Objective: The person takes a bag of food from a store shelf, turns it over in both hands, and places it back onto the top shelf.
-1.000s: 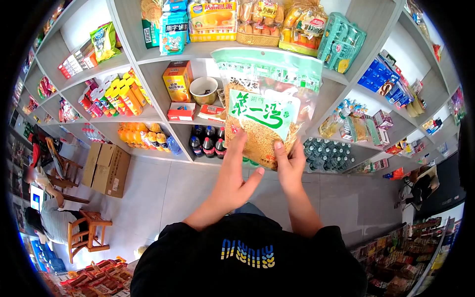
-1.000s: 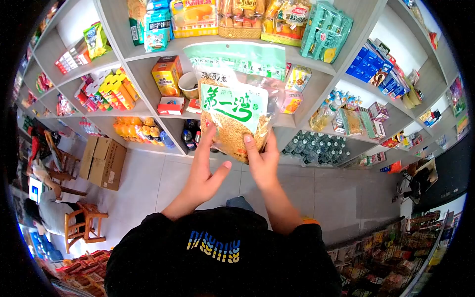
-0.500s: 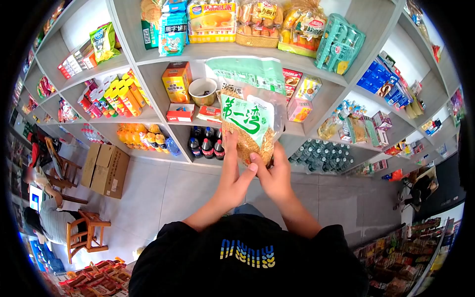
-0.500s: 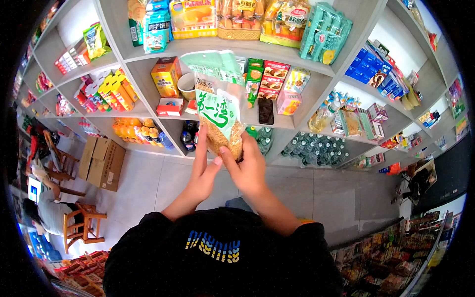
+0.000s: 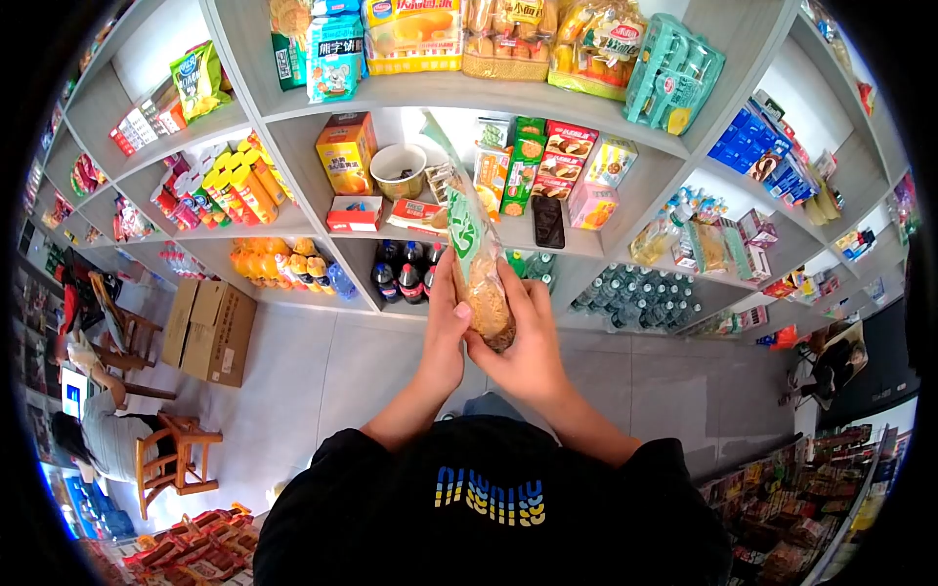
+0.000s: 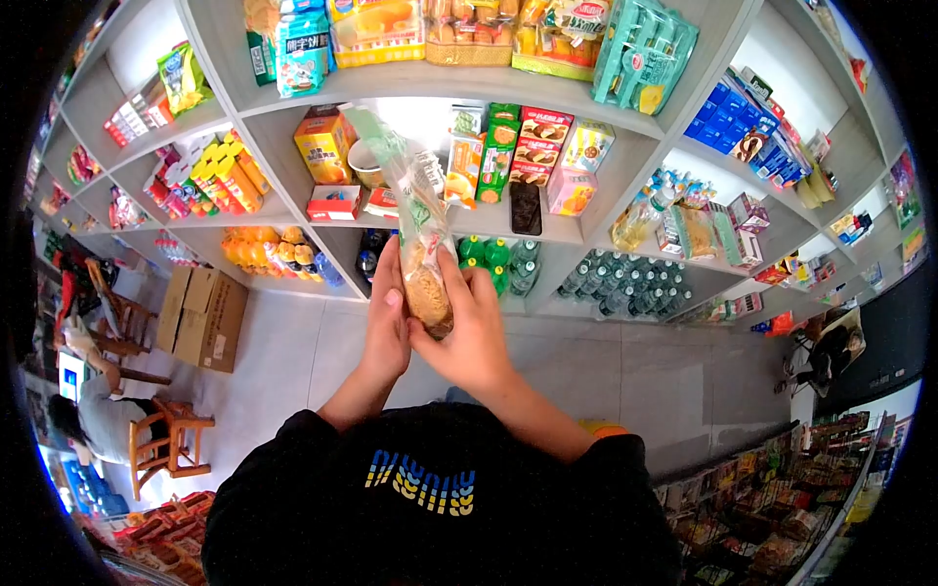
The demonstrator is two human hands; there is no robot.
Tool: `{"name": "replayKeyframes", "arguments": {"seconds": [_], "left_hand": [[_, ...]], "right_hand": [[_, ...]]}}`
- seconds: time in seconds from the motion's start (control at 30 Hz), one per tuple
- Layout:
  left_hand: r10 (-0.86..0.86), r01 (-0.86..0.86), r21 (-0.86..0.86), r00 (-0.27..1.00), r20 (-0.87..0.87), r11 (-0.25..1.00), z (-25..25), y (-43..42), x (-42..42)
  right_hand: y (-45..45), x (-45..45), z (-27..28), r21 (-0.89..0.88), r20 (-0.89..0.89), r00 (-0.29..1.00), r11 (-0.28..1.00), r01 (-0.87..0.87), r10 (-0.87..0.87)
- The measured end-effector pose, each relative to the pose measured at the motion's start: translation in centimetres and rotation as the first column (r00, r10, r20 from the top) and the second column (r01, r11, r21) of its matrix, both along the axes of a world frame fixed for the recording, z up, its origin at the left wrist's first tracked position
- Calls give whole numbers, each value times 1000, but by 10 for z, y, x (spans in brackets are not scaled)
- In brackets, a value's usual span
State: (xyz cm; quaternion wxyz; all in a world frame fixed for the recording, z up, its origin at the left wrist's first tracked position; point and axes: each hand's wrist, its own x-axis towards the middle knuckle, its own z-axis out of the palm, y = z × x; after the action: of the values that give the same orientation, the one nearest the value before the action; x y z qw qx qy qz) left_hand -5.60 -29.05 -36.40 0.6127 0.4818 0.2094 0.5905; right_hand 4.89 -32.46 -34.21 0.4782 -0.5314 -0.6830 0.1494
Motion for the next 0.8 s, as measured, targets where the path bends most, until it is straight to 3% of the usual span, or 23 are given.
{"name": "replayKeyframes", "arguments": {"seconds": [0.23,0.47,0.57,0.63,0.8], "left_hand": [[-49,55,-63,994,103,996,0,-4,-3],[-60,60,-28,998,24,998,-2,-1,-8],[-80,80,-114,997,7,990,-5,0,-12],[-128,162,-231,980,155,959,0,-1,-14],[-179,226,-236,962,204,945,4,-1,-20]], "right_hand": [[-1,-4,2,65,-43,997,996,-65,68],[-7,-3,6,73,-74,986,986,-147,152],[-10,-1,5,55,-87,981,984,-171,175],[-12,2,6,29,-95,979,984,-176,178],[-13,7,11,116,-96,977,977,-178,189]]}}
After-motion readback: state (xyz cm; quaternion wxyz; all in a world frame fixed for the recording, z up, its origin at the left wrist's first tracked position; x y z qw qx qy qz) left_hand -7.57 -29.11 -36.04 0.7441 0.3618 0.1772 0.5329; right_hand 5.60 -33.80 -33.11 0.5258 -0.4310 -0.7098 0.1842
